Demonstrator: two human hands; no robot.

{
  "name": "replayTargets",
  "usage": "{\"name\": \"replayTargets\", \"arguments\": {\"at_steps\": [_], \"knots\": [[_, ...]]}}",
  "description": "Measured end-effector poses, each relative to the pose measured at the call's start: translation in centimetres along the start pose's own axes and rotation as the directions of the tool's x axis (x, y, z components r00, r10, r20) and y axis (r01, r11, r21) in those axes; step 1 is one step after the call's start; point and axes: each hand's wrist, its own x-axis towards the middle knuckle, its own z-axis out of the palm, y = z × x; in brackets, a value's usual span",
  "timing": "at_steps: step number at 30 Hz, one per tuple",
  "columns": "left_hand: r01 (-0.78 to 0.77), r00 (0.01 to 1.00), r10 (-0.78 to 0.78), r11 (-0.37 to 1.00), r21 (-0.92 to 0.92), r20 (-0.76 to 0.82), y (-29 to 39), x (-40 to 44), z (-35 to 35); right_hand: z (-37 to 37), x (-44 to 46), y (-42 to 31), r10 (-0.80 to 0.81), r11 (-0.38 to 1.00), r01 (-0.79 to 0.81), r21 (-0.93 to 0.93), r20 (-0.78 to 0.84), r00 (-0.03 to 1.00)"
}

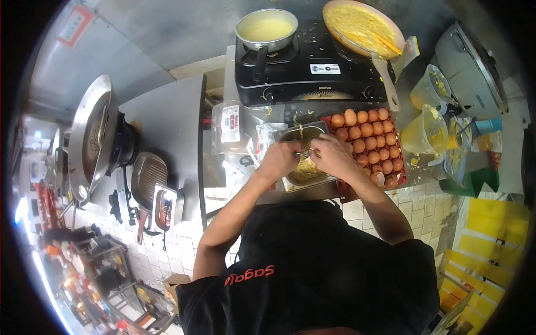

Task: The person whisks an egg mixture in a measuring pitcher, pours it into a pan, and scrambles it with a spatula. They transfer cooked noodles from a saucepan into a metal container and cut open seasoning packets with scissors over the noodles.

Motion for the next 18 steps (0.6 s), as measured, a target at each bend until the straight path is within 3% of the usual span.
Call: {"name": "replayTargets", "arguments": {"at_steps": [1, 3, 6, 7, 10, 12, 14, 15, 16, 18], "knots": [[-0.026, 0.999, 0.024, 0.996, -0.082, -0.026, -0.5, -0.1, 0.3, 0.0, -0.2, -0.4, -0.011, 0.999, 0.011, 0.045, 0.012, 1.0], [0.006, 1.0, -0.007, 0.999, -0.04, -0.028, -0.6, -0.1, 0.2, 0.1, -0.7, -2.0, -0.006, 0.991, 0.001, 0.134, 0.032, 0.999], [0.021, 0.999, -0.025, 0.996, -0.09, -0.039, -0.6, -0.1, -0.4, 0.1, 0.1, -2.6, 0.065, 0.995, -0.063, 0.071, -0.018, 0.998], [0.001, 0.999, -0.008, 0.99, -0.143, -0.052, -0.8, -0.1, -0.7, 1.3, 0.6, -1.1, 0.035, 0.999, -0.035, 0.001, -0.15, 0.988], [-0.1, 0.994, 0.106, 0.974, -0.201, 0.02, -1.8, 0.4, -1.8, 0.9, 0.5, -2.1, -0.063, 0.994, 0.063, -0.09, -0.002, 0.998], [-0.204, 0.971, 0.223, 0.96, -0.192, 0.082, -2.8, 0.7, -2.7, 0.6, 0.6, -3.2, 0.092, 0.993, -0.092, -0.078, 0.002, 0.996], [-0.258, 0.963, 0.267, 0.95, -0.177, 0.03, -3.5, 1.1, -3.1, -0.4, 1.3, -4.4, 0.25, 0.963, -0.255, -0.084, -0.072, 0.966], [-0.285, 0.957, 0.29, 0.949, -0.135, 0.02, -3.9, 1.4, -3.0, 0.4, 1.4, -4.4, 0.046, 0.995, -0.049, -0.087, -0.045, 0.998], [-0.31, 0.949, 0.314, 0.946, -0.096, 0.03, -4.4, 1.0, -2.8, 1.1, 1.2, -5.2, -0.018, 0.999, 0.017, -0.038, -0.021, 1.0], [-0.26, 0.964, 0.266, 0.951, -0.167, 0.01, -4.2, 0.1, -4.5, 0.5, 1.8, -6.2, 0.218, 0.973, -0.222, -0.059, -0.056, 0.974]]}}
